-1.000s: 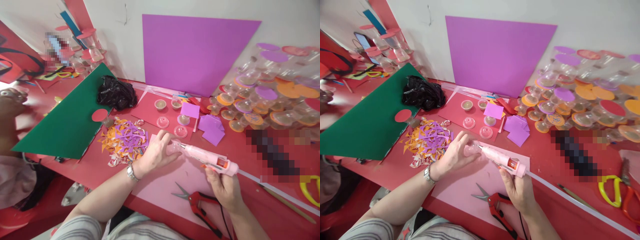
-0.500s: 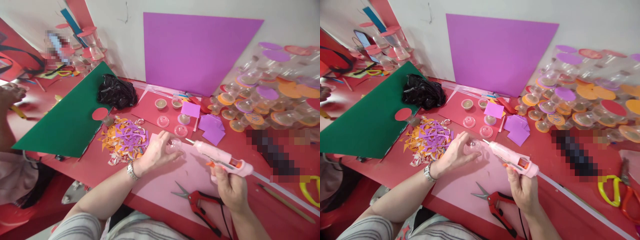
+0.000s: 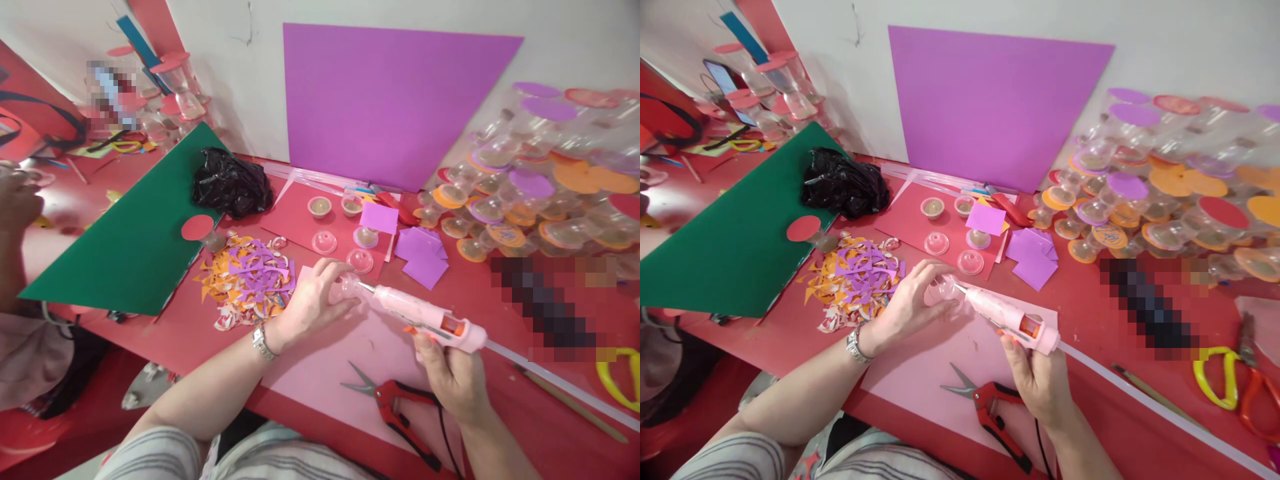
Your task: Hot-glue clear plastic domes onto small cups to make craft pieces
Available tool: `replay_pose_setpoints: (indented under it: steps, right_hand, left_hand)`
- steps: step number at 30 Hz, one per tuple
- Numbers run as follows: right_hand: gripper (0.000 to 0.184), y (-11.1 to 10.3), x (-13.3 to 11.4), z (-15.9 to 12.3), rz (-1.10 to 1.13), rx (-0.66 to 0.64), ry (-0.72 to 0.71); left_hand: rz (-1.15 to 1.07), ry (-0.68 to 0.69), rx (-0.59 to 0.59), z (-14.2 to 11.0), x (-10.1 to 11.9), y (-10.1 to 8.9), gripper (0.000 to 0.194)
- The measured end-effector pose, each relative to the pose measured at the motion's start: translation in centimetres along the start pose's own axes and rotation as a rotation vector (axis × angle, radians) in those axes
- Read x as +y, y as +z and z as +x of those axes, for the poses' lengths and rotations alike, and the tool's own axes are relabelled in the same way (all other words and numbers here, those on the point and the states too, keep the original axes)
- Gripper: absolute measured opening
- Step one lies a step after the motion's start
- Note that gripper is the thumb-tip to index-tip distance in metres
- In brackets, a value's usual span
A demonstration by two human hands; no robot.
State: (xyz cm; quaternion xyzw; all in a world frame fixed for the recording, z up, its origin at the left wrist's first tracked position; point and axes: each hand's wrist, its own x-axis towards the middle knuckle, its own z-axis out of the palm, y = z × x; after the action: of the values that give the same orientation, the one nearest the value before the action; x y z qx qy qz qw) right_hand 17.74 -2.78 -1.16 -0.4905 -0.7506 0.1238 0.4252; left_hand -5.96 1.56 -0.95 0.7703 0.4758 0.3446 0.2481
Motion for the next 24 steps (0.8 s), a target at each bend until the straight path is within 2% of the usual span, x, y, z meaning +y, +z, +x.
replay_pose_setpoints:
  steps: [9, 16, 20, 24]
  right_hand:
    - [0.037, 0.34, 0.55, -0.36, -0.071, -0.006, -0.023]
    - [0.029, 0.91, 0.53, -0.63, -0.072, -0.012, -0.049]
    - [0.026, 0.98, 0.62, -1.02, -0.053, -0.044, -0.013]
    - [0.028, 0.48, 0.44, -0.84, -0.052, -0.053, 0.007]
  left_hand:
    - [0.032, -0.005, -0.009, -0.22, -0.09, -0.04, 0.043]
    - [0.087, 0.016, -0.032, -0.54, -0.13, 0.45, 0.052]
    - [0.084, -0.007, -0.039, -0.49, -0.35, 0.54, 0.052]
    - [0.087, -0.007, 0.005, -0.24, -0.66, 0.28, 0.046]
